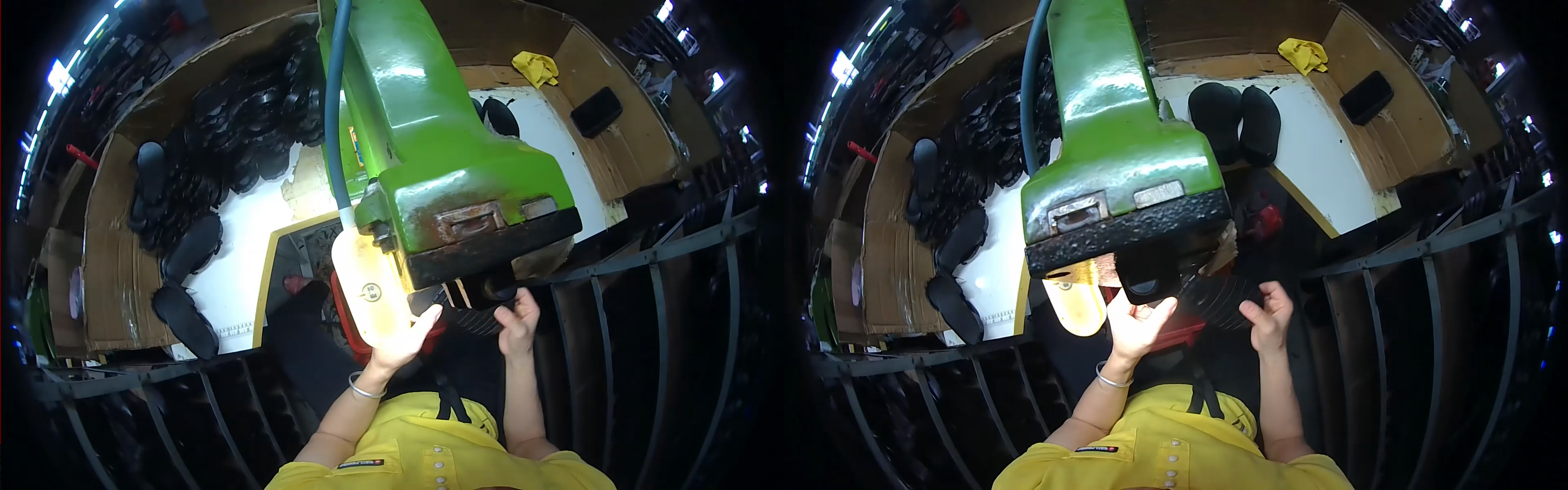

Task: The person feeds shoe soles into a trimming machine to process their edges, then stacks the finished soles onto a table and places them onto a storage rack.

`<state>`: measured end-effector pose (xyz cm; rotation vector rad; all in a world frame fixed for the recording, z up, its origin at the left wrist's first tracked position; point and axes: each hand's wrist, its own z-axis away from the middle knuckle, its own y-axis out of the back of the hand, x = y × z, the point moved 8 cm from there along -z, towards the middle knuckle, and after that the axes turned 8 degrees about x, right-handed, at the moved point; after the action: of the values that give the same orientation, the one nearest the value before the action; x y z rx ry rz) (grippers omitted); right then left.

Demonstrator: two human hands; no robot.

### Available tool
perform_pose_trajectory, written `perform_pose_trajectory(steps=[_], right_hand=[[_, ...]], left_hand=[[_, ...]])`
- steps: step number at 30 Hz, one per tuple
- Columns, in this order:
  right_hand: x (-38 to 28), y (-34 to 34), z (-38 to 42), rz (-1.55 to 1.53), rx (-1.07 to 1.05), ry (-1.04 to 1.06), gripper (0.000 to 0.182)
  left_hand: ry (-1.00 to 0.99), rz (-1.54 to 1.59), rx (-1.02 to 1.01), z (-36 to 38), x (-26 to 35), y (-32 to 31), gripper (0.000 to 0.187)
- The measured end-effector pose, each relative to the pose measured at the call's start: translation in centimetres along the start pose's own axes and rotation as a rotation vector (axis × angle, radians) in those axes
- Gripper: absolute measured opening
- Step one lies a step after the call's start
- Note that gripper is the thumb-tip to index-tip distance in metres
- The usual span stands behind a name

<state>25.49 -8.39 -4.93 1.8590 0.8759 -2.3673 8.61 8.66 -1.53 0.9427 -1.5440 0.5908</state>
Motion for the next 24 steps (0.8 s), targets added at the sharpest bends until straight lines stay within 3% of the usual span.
perform_pose_trajectory(steps=[3, 6, 10, 11, 14, 15, 17, 19, 23, 24], right_hand=[[-3.1, -1.4, -1.8, 0.119, 0.006, 0.119, 0.033], [-4.7, -5.3, -2.6, 0.115, -0.061, 0.165, 0.034], [-4.1, -8.8, -1.5, 0.114, -0.177, 0.181, 0.037], [-4.1, -9.3, -1.0, 0.141, -0.19, 0.224, 0.039], [-0.9, -6.7, -0.1, 0.255, -0.07, 0.206, 0.066], [0.5, -6.1, 0.4, 0.034, -0.035, 0.035, 0.071], [-1.0, -7.4, 2.1, -0.089, -0.095, -0.086, 0.066], [-3.1, -8.8, 3.1, -0.173, -0.129, -0.171, 0.061], [-6.5, -7.3, -3.6, -0.155, -0.117, 0.048, 0.054], [-6.8, -6.5, -6.5, -0.103, -0.02, 0.124, 0.051]], left_hand=[[-0.005, -0.084, 0.009, -0.2, 0.6, 0.3, 0.051], [-0.13, 0.118, 0.062, -0.2, 1.5, 1.6, 0.06], [0.043, 0.34, 0.181, 0.6, 0.8, 5.1, 0.08], [0.022, 0.263, 0.189, 1.0, 0.9, 5.6, 0.075], [-0.047, 0.016, 0.16, 3.1, 0.1, 5.7, 0.059], [-0.127, -0.012, 0.106, 2.8, 0.4, 4.0, 0.052], [-0.326, 0.001, 0.004, 2.4, 2.3, -0.1, 0.037], [-0.361, 0.028, -0.18, 1.5, 6.0, -4.3, 0.035], [-0.41, 0.036, -0.105, 1.0, 5.3, -5.9, 0.043], [-0.449, -0.024, -0.13, 0.7, 5.1, -5.7, 0.039]])
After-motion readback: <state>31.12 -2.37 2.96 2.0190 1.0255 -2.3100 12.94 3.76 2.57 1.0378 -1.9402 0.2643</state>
